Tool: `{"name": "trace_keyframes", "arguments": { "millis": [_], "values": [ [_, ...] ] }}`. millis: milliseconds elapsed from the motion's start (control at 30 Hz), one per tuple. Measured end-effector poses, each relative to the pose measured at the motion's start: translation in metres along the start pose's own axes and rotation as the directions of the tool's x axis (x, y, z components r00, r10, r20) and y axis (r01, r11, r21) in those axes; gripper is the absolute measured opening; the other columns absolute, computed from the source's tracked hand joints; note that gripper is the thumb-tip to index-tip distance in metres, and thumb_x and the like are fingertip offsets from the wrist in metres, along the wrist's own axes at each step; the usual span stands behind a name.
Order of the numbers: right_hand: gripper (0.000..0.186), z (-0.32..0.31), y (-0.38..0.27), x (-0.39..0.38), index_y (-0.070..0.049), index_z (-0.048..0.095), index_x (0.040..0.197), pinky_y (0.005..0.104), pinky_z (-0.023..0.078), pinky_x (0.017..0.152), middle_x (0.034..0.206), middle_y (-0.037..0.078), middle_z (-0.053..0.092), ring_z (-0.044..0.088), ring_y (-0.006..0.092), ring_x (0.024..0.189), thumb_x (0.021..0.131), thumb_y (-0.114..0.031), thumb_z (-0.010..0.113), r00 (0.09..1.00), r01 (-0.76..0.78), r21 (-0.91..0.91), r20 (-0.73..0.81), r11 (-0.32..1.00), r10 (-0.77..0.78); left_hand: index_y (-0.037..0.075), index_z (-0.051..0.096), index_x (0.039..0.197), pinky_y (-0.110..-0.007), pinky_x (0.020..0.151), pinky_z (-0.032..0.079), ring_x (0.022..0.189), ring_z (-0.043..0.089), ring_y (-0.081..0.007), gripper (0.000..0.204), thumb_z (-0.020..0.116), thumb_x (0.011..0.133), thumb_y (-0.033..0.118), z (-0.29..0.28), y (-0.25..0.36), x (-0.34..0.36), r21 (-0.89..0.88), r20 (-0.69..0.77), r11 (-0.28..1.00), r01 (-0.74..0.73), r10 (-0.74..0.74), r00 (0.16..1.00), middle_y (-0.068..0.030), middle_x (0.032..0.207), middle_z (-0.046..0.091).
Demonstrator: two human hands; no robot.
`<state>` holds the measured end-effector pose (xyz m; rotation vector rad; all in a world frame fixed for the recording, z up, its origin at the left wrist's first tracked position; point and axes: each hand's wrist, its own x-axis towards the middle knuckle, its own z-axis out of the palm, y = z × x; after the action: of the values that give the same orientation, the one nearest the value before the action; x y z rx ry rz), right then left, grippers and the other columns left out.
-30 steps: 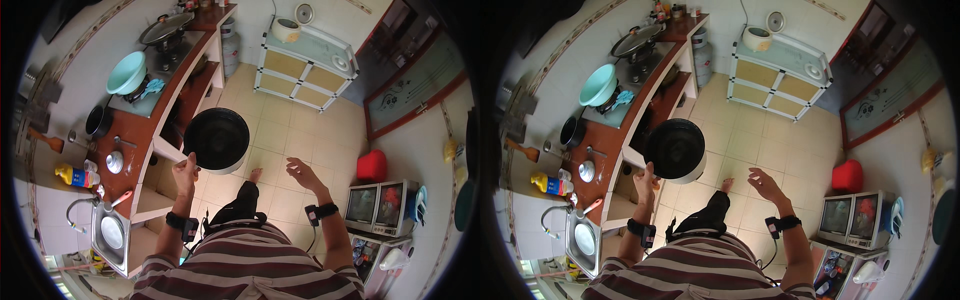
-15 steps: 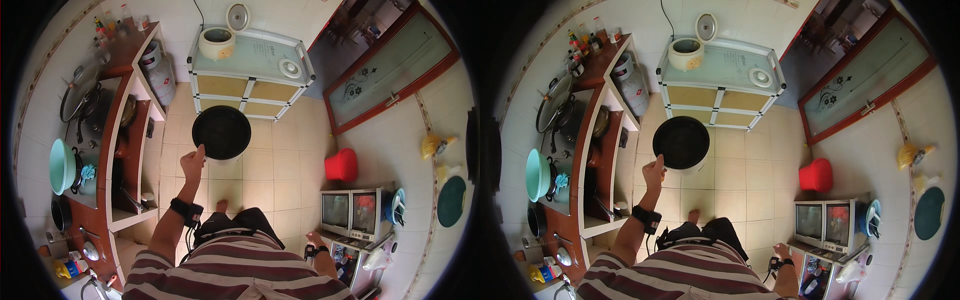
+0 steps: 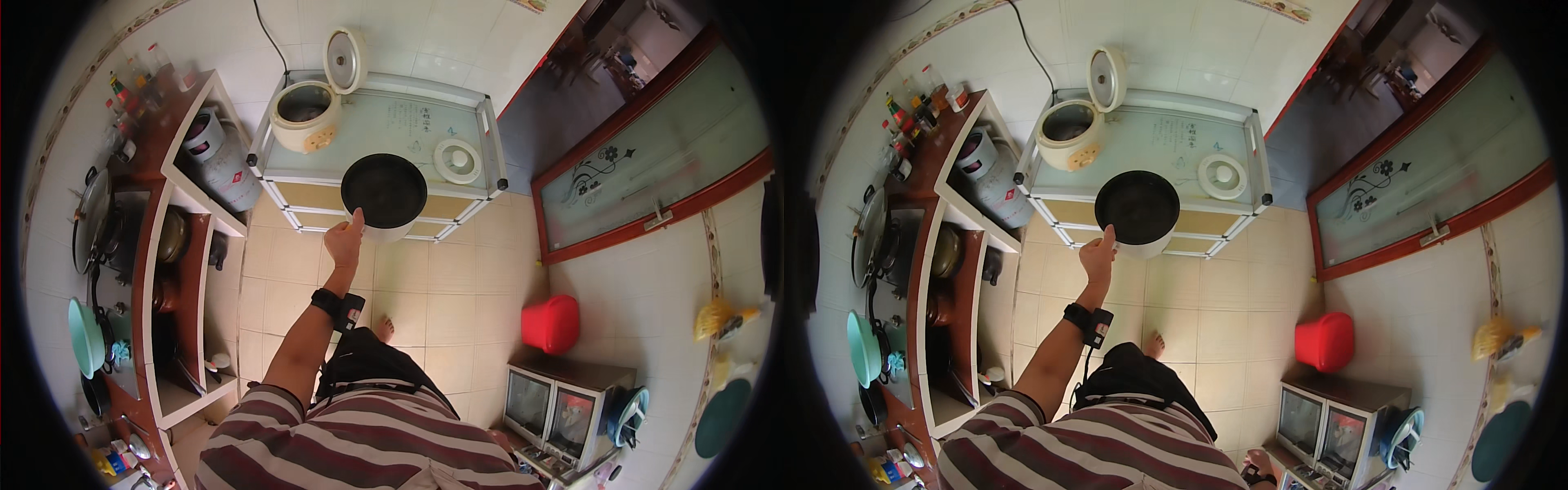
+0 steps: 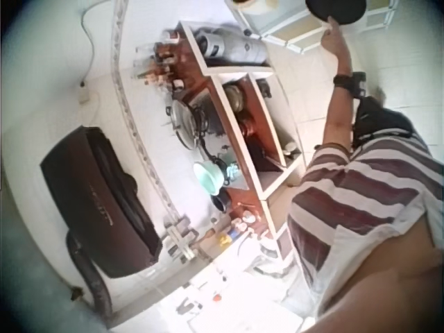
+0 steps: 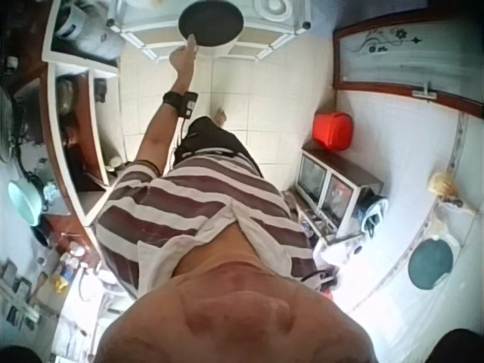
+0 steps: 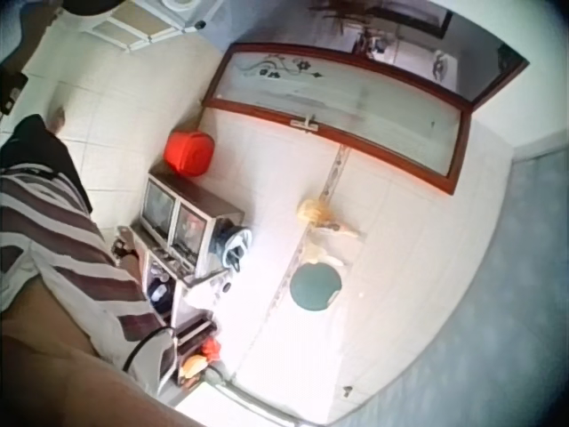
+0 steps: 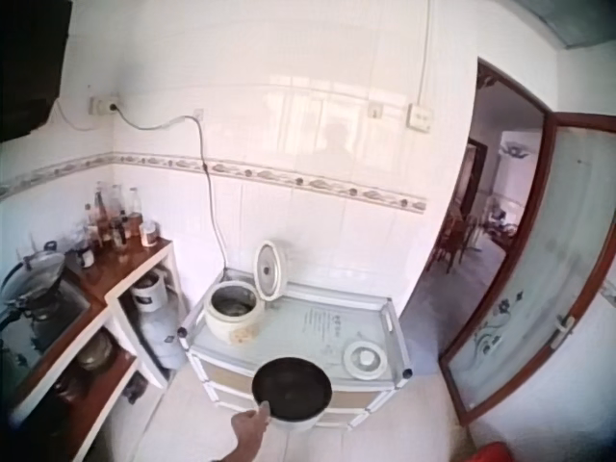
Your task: Kneading dough on a counter, washing a pot in the sink, and putting away a bag of flour.
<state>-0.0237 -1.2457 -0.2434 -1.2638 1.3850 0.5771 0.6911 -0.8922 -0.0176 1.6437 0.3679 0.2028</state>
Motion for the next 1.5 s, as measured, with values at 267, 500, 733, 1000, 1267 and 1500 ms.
{"name": "trace_keyframes", "arguments": {
  "millis": [267,500,733,1000,1267,1500],
  "values": [
    [0.026,-0.016,-0.268,-0.09,0.0,0.057,0.083,0.0292,0.047,0.046,0.069,0.007,0.056,0.057,0.0179,0.055,0.095,-0.023,0.051,0.961,0.154,-0.079,-0.221,0.985,-0.168,-0.004,0.051,0.049,-0.04,0.045,0.032,0.039,0.037,-0.0231,0.064,0.07,0.078,0.051,0.128,-0.041,0.086,0.164,-0.11,0.985,-0.06,0.079,0.991,-0.0139,0.041,0.038],
    [0.027,-0.007,-0.314,-0.124,0.0,0.064,0.104,0.0317,0.052,0.053,0.084,0.01,0.066,0.064,0.0196,0.065,0.09,-0.022,0.057,0.987,-0.084,-0.344,-0.156,0.935,0.031,-0.004,0.041,0.048,-0.042,0.045,0.027,0.047,0.022,-0.0208,0.068,0.072,0.077,0.049,0.193,-0.063,0.145,0.131,-0.173,0.991,-0.004,0.026,0.985,-0.0129,0.044,0.026],
    [0.028,0.008,-0.324,-0.129,0.001,0.064,0.104,0.0324,0.053,0.054,0.084,0.01,0.066,0.065,0.0202,0.066,0.09,-0.023,0.057,0.98,-0.183,-0.325,-0.131,0.928,0.148,-0.003,0.043,0.05,-0.041,0.045,0.026,0.048,0.023,-0.0203,0.066,0.071,0.078,0.05,0.225,-0.079,0.182,0.08,-0.195,0.995,0.065,-0.049,0.98,-0.0116,0.046,0.026],
    [0.03,0.003,-0.352,-0.115,0.001,0.064,0.104,0.0333,0.054,0.056,0.085,0.011,0.066,0.066,0.0209,0.068,0.091,-0.025,0.056,0.982,-0.126,-0.248,-0.166,0.96,0.086,-0.002,0.047,0.05,-0.037,0.048,0.032,0.046,0.033,-0.0157,0.065,0.068,0.082,0.051,0.24,-0.056,0.172,0.109,-0.166,0.983,0.149,-0.13,0.978,-0.0081,0.044,0.038],
    [0.023,-0.024,-0.466,-0.061,-0.002,0.062,0.098,0.0302,0.052,0.052,0.079,0.009,0.062,0.063,0.0184,0.062,0.093,-0.023,0.052,0.993,0.052,-0.453,-0.068,0.89,-0.092,0.003,0.062,0.102,-0.045,0.066,0.046,0.075,0.061,-0.0328,0.027,0.048,0.096,0.026,0.219,-0.075,0.17,0.401,0.13,0.912,-0.089,0.04,0.991,-0.0152,0.08,0.064],
    [0.021,-0.005,-0.585,0.102,-0.003,0.059,0.087,0.0322,0.05,0.056,0.075,0.009,0.06,0.061,0.0193,0.063,0.094,-0.02,0.05,0.916,0.401,-0.818,0.362,0.412,-0.173,0.008,0.054,0.112,-0.044,0.089,0.047,0.104,0.058,-0.0353,0.05,0.071,0.076,0.039,0.081,-0.094,0.129,0.287,-0.075,0.955,0.076,-0.057,0.996,-0.0178,0.109,0.061]
  ]
}}
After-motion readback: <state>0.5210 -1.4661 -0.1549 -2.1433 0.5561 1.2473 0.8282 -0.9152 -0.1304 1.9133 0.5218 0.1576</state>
